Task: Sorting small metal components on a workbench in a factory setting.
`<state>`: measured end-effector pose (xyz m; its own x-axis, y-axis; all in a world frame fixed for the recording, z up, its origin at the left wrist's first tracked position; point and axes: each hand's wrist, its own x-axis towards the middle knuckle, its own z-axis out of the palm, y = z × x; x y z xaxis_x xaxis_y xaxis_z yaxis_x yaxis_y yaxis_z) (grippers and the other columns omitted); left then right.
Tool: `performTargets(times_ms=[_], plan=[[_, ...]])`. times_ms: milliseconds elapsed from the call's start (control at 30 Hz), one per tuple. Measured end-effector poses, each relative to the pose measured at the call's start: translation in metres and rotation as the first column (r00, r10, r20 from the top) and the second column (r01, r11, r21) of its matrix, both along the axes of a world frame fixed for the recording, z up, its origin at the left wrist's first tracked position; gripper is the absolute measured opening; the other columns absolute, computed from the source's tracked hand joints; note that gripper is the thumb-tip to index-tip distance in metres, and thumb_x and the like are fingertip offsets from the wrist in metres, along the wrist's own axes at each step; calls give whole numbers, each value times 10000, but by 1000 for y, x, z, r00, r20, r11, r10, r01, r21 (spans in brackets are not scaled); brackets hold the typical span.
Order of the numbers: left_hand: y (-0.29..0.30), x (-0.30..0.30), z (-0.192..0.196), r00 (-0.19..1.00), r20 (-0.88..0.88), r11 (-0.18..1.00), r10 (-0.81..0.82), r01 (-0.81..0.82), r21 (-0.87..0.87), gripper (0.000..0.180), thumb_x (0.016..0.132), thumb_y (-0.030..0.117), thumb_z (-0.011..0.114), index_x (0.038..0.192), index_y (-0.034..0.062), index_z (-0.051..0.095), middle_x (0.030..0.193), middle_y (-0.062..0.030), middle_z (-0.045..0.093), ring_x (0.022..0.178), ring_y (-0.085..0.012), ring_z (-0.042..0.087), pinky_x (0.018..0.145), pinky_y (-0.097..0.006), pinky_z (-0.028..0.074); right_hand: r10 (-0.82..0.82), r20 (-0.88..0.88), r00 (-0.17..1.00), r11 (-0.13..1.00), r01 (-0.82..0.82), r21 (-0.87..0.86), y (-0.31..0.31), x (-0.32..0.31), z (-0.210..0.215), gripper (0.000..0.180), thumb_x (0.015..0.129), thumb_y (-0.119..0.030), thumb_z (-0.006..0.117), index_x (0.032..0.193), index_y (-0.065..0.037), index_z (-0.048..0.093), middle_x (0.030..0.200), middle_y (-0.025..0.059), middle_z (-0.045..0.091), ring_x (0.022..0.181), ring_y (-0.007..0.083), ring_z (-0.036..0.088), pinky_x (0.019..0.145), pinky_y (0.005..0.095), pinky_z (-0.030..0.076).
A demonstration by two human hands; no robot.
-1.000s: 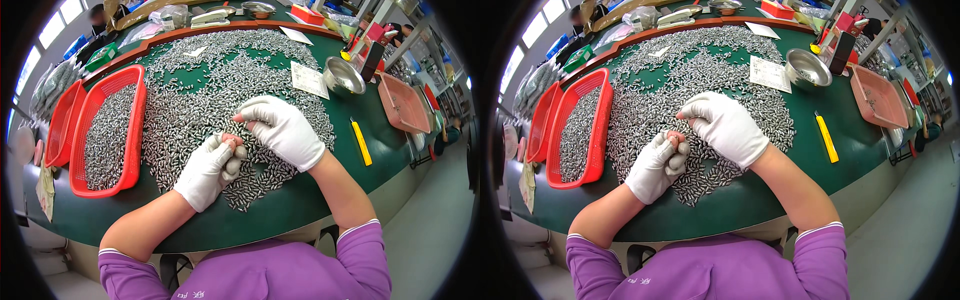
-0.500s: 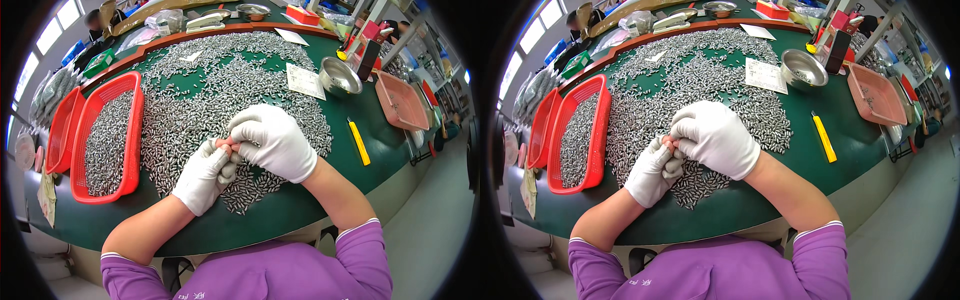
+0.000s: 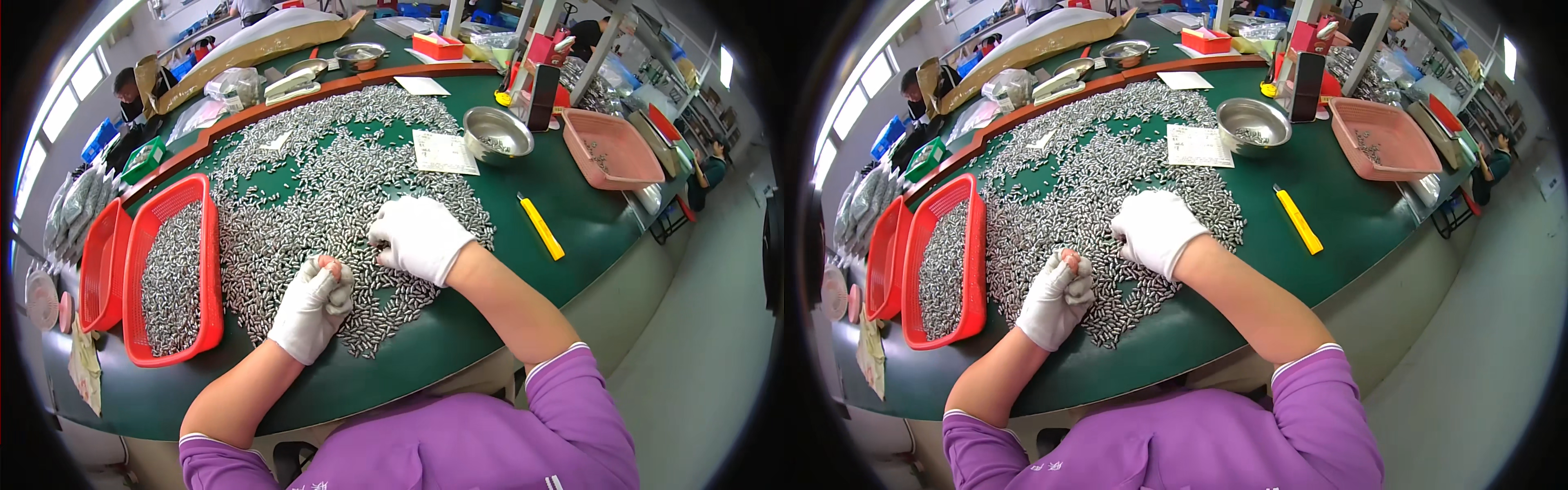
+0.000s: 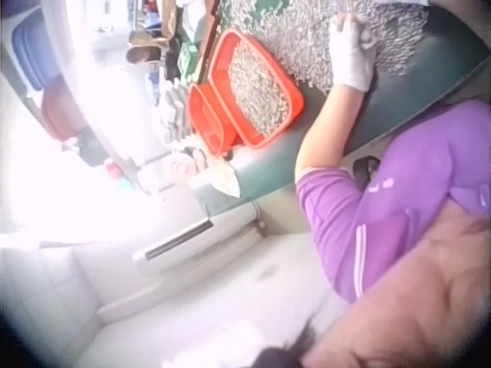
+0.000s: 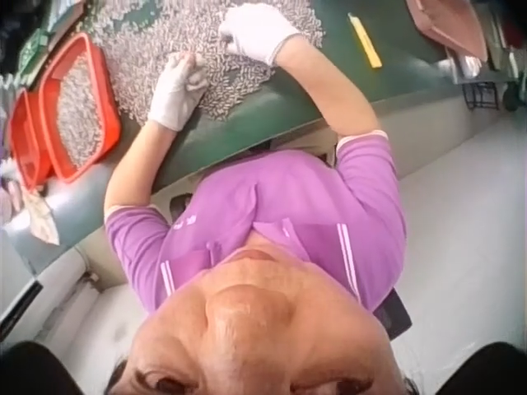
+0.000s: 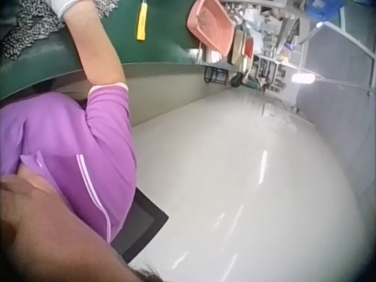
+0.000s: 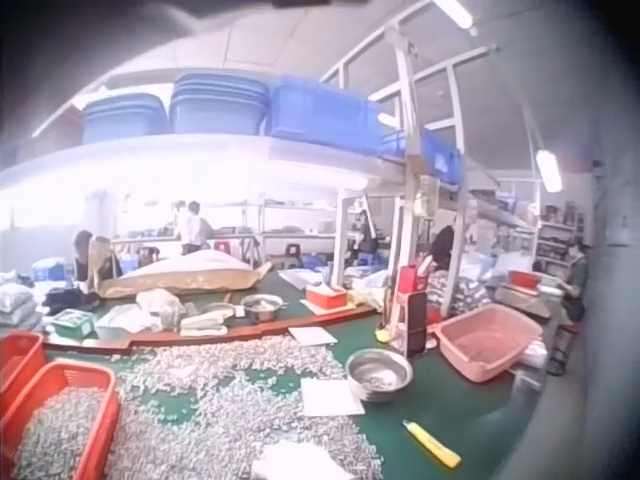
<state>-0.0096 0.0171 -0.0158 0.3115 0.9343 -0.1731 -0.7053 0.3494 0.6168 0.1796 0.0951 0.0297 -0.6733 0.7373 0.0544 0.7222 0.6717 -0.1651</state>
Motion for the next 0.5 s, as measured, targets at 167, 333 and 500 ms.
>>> performTargets(times_ms=[167, 333, 500], plan=[[2, 0, 0, 1000, 15, 999, -7, 8, -33, 63, 922, 162, 560, 933, 108, 529, 837, -42, 547, 599, -92, 445, 531, -210, 361, -44, -93, 995, 994, 53, 99, 0, -8, -13, 111, 721, -234, 648, 709, -128, 680, 725, 109, 626, 721, 304, 625, 647, 416, 502], [2, -1, -2, 1000, 3, 999, -17, 17, 32, 68, 900, 136, 583, 938, 130, 527, 851, -20, 526, 592, -68, 401, 531, -189, 347, 1, -200, 980, 976, 43, 214, 5, -7, -24, 108, 726, -187, 589, 686, -122, 665, 697, 122, 624, 680, 308, 624, 618, 424, 500], [4, -9, 1, 999, 32, 999, 22, -24, 49, 160, 856, 53, 610, 973, 131, 534, 910, -23, 534, 590, -44, 367, 529, -167, 340, -26, -323, 946, 976, 94, 196, 9, -6, -11, 113, 739, -197, 596, 702, -113, 661, 698, 129, 626, 656, 310, 622, 614, 428, 503]])
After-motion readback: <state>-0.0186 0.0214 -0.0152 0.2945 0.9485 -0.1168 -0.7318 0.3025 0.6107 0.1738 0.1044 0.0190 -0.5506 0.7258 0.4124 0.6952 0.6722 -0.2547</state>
